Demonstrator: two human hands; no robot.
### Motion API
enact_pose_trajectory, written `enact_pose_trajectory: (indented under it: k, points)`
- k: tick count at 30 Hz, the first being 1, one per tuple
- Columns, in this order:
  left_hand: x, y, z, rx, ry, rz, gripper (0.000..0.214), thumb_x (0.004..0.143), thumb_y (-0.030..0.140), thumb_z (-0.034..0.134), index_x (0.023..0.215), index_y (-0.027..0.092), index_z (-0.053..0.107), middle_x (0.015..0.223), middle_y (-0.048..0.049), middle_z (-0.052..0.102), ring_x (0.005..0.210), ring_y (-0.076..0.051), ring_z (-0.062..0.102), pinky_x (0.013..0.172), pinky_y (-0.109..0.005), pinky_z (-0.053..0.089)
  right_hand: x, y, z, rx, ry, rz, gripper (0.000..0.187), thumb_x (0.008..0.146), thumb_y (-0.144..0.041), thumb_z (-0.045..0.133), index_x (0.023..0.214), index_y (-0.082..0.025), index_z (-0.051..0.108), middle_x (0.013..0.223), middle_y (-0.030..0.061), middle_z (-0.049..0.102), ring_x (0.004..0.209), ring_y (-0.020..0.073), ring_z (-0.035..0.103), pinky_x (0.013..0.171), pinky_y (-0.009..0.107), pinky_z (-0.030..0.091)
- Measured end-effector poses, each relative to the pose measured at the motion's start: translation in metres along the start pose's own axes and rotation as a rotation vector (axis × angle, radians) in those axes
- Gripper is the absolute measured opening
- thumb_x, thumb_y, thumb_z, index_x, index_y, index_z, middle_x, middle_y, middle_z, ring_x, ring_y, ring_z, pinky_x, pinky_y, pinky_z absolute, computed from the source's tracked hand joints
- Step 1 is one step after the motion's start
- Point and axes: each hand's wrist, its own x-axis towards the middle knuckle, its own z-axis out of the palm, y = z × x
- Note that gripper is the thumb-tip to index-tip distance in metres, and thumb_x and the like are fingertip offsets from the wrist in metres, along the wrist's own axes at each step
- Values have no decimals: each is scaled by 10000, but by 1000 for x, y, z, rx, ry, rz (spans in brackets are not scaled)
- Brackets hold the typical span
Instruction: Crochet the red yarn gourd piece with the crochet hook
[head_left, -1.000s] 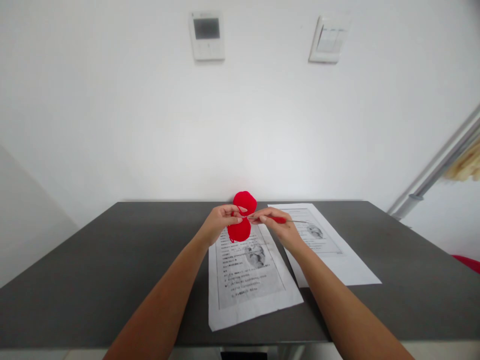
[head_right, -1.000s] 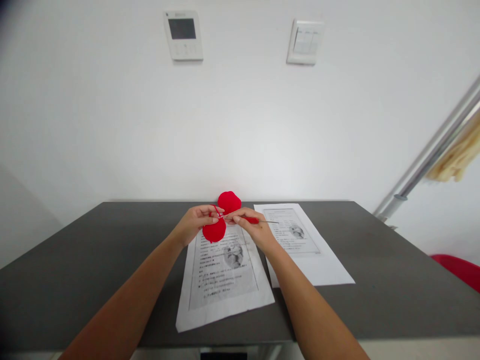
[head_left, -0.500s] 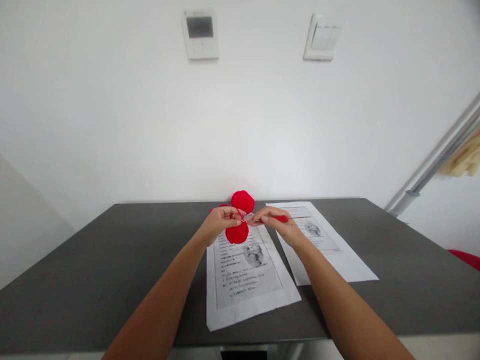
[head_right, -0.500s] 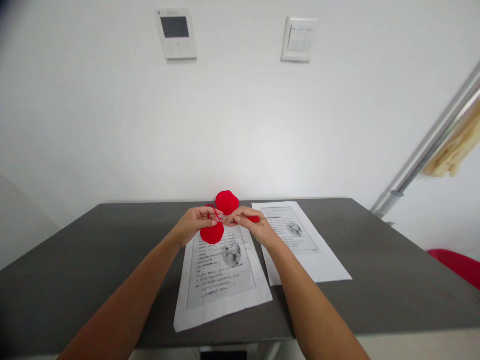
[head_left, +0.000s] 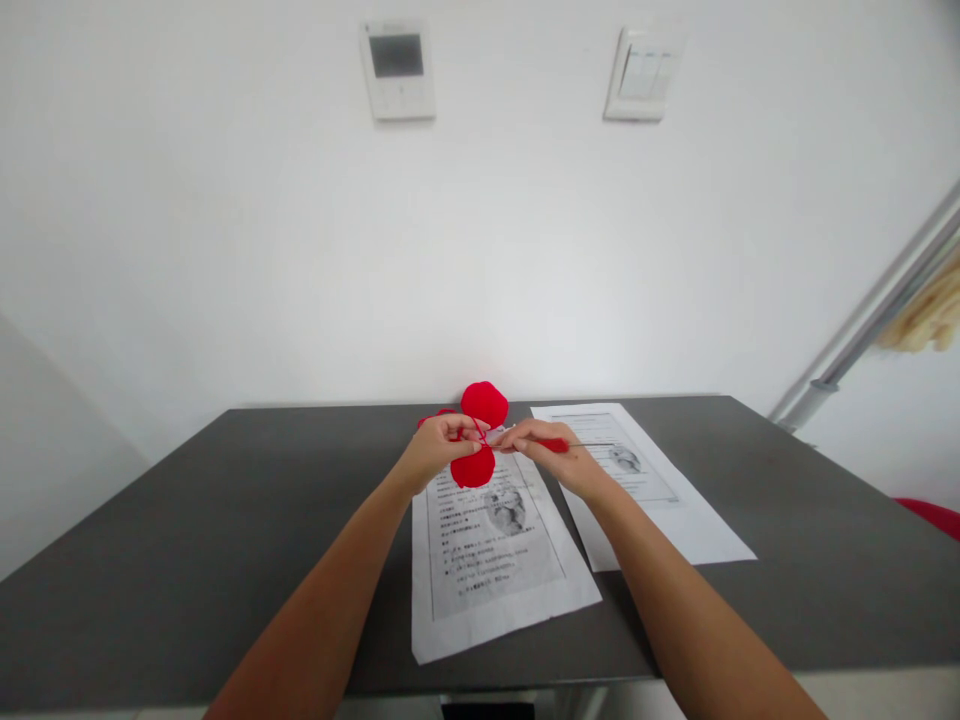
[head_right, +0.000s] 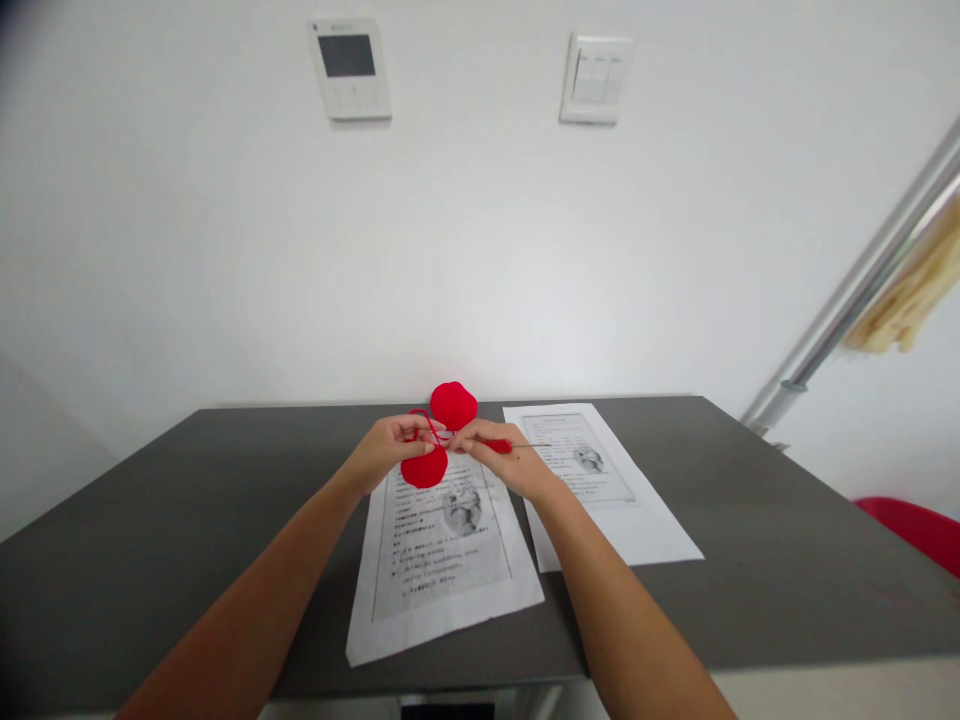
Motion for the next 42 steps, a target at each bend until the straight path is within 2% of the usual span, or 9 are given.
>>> enact_pose_trajectory:
  k: [5,11,15,18,26,29,31,35,42]
  points:
    - [-1,1,5,159,98,57,269,588,167,704,854,133,711,683,-27,653,651,-146,586,657,-268,447,1,-1,6,-181,-11,-47,213,919,-300,490,897,-212,683,940,51,704,909,189,647,858,363,493]
    - [-1,3,10,195,121,115,276,612,179,691,884,138,703,666,-8,635,648,-137,582,667,-263,456,1,4,16,-325,41,-227,171,918,-257,491,944,-218,656,919,68,681,888,188,634,824,351,512]
    - [1,2,6,94,146,103,391,608,203,719,991,130,679,691,-8,644,688,-148,595,705,-281,461,0,7,22,-395,122,-357,189,913,-198,496,1039,-239,630,1014,84,670,980,197,621,869,373,513]
    - [1,0,3,6,137,69,463,584,209,751,1029,121,663,697,-8,647,691,-149,597,712,-288,462,-1,9,25,-442,140,-387,224,911,-176,498,1088,-247,615,1065,89,647,1007,196,608,876,373,516]
    - [-1,-2,12,-438,69,-57,437,547,198,804,962,118,690,688,-9,651,653,-120,588,697,-271,451,-2,19,28,-557,164,-451,245,896,-149,506,1097,-257,595,1131,88,577,1043,202,573,907,379,507]
    - [0,-5,20,-531,97,-73,433,548,204,803,955,119,687,735,-34,677,702,-141,614,722,-281,463,-2,26,35,-588,242,-453,257,890,-132,484,1098,-250,577,1179,95,518,1103,214,528,916,379,496]
    - [1,-7,23,-484,145,-43,448,562,211,791,985,118,677,736,-34,681,704,-147,617,717,-284,468,-1,29,40,-645,272,-447,245,889,-128,480,1093,-237,562,1187,103,493,1107,213,512,919,380,492]
    - [3,-11,20,-225,210,49,486,597,206,747,1063,106,651,707,-14,665,689,-148,612,707,-288,477,0,24,44,-704,274,-426,201,895,-122,475,1066,-201,545,1098,114,520,1043,216,518,873,391,506]
    - [5,-12,6,282,206,168,410,688,165,634,1094,119,659,711,-13,671,724,-161,626,762,-303,491,1,13,39,-564,239,-382,164,903,-132,484,1004,-204,592,983,92,639,948,200,585,843,370,502]
